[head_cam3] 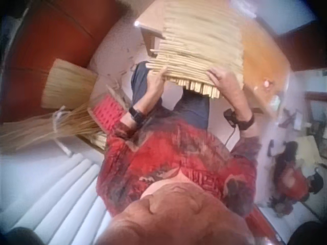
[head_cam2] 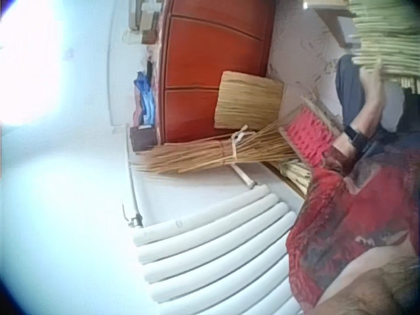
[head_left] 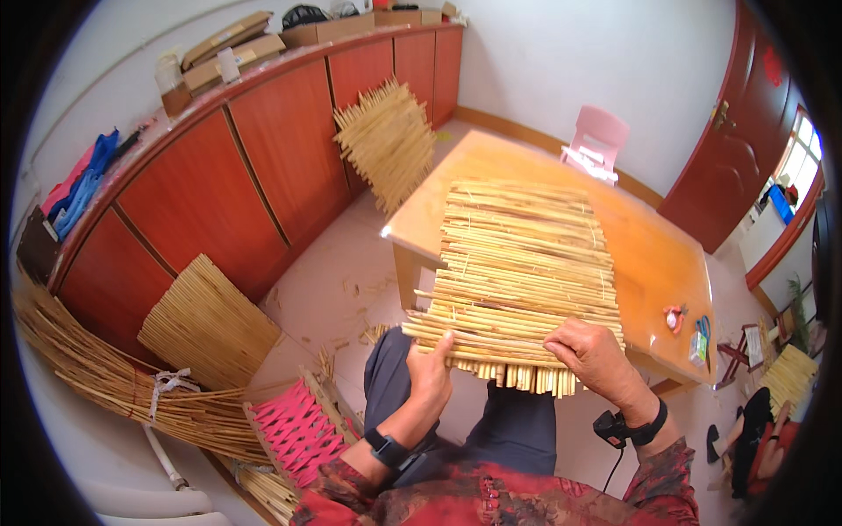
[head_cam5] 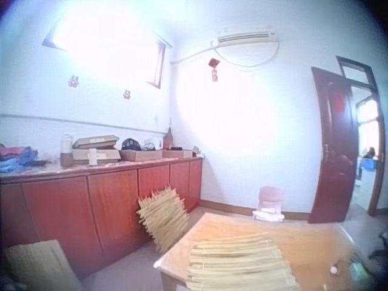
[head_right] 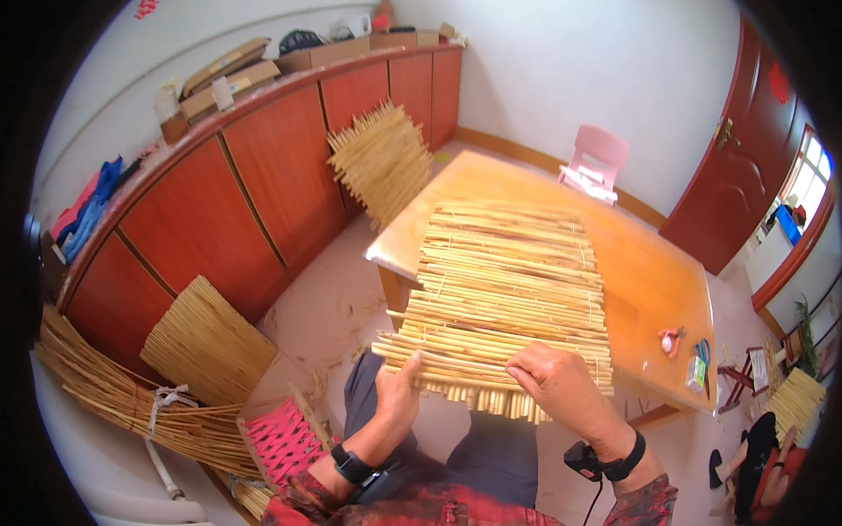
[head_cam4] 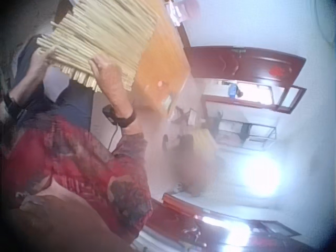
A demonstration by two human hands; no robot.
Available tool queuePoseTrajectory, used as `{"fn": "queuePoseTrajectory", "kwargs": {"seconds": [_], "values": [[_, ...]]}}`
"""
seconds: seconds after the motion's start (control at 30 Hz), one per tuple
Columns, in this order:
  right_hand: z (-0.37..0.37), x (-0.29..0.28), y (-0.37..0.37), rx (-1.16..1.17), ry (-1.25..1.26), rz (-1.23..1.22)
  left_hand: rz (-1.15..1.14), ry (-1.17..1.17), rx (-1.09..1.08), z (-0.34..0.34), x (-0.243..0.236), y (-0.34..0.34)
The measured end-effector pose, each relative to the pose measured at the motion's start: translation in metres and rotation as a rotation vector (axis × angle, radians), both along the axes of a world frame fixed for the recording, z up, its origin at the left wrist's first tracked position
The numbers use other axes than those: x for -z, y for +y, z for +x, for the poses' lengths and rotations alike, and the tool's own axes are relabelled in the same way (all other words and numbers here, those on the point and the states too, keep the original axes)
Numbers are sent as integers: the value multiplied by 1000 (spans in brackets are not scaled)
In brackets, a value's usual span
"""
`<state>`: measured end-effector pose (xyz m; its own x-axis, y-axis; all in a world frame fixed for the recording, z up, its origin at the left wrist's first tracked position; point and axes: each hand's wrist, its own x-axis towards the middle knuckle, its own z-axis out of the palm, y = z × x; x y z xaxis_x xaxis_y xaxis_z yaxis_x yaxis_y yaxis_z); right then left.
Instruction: The person weaves straw reeds into a mat using string and trims the excess edges with scissors.
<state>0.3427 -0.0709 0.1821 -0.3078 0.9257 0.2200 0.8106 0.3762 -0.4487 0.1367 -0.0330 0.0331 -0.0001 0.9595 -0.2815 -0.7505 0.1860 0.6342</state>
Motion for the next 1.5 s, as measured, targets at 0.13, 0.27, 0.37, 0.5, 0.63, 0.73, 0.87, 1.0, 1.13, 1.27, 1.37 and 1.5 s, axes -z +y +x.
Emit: {"fn": "queuePoseTrajectory", "kwargs": {"seconds": [0.13,0.27,0.37,0.5,0.63,0.73,0.87,1.0,1.13,1.27,1.37,1.5], "values": [[5,15,55,-37,-57,-99,-41,-89,408,-44,31,51],[12,32,76,21,-141,-160,-98,-41,493,-53,56,82],[8,32,92,99,-185,-145,-107,51,501,-55,65,95],[7,38,119,175,-147,-92,-118,75,488,-60,73,110],[8,40,146,479,196,-298,-163,83,459,-62,81,115],[-8,53,168,429,665,-355,-163,81,406,-62,88,118],[-46,69,191,311,1176,-364,-177,62,421,-69,98,123],[-69,84,208,252,1141,-370,-101,22,570,-79,106,127],[-88,111,206,-12,479,-361,-79,-92,595,-87,112,130],[-96,156,191,-203,-64,-315,-81,-88,608,-86,120,137],[-99,171,195,-193,-182,-309,-86,-88,591,-87,126,139],[-105,166,208,-206,-274,-337,-44,-96,622,-93,133,146]]}}
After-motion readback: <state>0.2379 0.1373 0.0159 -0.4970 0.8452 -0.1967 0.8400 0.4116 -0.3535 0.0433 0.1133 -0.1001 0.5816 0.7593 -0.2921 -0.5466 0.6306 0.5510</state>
